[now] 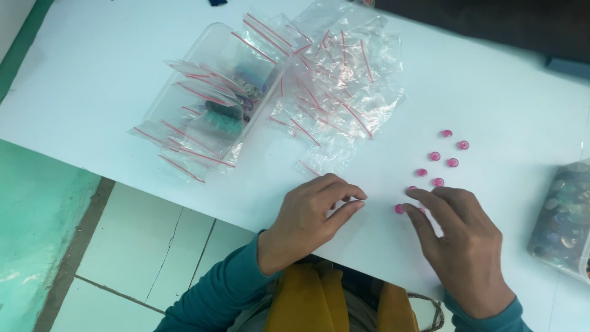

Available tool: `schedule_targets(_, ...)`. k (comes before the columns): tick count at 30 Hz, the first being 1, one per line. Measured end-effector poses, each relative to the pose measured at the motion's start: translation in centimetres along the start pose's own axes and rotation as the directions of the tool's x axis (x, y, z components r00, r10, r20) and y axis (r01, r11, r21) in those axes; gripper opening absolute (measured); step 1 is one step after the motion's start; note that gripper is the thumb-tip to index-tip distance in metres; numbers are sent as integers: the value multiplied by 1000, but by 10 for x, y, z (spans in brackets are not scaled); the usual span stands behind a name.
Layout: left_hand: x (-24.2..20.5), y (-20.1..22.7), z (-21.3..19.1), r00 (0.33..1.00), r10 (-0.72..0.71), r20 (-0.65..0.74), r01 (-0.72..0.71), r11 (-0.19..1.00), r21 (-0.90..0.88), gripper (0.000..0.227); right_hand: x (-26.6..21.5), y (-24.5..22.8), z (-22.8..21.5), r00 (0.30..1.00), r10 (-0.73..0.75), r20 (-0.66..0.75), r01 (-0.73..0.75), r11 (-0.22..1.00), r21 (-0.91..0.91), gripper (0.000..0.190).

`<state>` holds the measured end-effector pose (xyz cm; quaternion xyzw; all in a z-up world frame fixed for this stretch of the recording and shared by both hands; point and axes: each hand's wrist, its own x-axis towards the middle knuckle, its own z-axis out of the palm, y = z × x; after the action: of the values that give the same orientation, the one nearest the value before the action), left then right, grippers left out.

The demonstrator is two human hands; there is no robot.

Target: Sorting buttons from a container and placing them into small plastic bags.

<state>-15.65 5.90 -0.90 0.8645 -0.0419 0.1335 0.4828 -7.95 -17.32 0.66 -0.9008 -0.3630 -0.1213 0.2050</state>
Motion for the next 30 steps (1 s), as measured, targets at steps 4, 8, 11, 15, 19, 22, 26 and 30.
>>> schedule_targets(4, -17, -12, -27, 995, -21, -98, 28, 997, 69, 8, 37, -30, 12, 964, -264, 34, 264, 964, -13, 24)
schedule_targets(8, -31, -20, -44, 986, -92, -137, 105, 990, 90, 10, 53, -50, 45, 919, -373, 131, 384, 921, -68, 27)
schedule_targets(11, -36, -27, -48, 979, -152, -137, 165, 982, 91, 11, 57, -52, 73, 905, -405, 128, 420, 898, -131, 22)
schedule_targets(15, -37, -32, -48, 978, -153, -141, 164, 984, 67, 13, 57, -52, 80, 880, -466, 99, 476, 864, -162, 5)
schedule_targets(19, -23, -25, -45, 976, -70, -206, 85, 994, 63, 32, 65, -44, 64, 885, -462, 48, 465, 881, -86, 7)
schedule_targets(22, -9, -16, -39, 982, 17, -190, 9, 991, 133, 49, 75, -41, 30, 911, -413, 2, 412, 910, 35, 9)
schedule_targets(26, 26, 2, -29, 985, 124, -120, -101, 977, 186, 36, 80, -31, -11, 935, -345, -81, 354, 922, 155, 12)
schedule_targets(30, 65, 26, -11, 960, 260, -102, -241, 955, 172, 13, 77, -14, -42, 957, -257, -132, 279, 942, 188, 12)
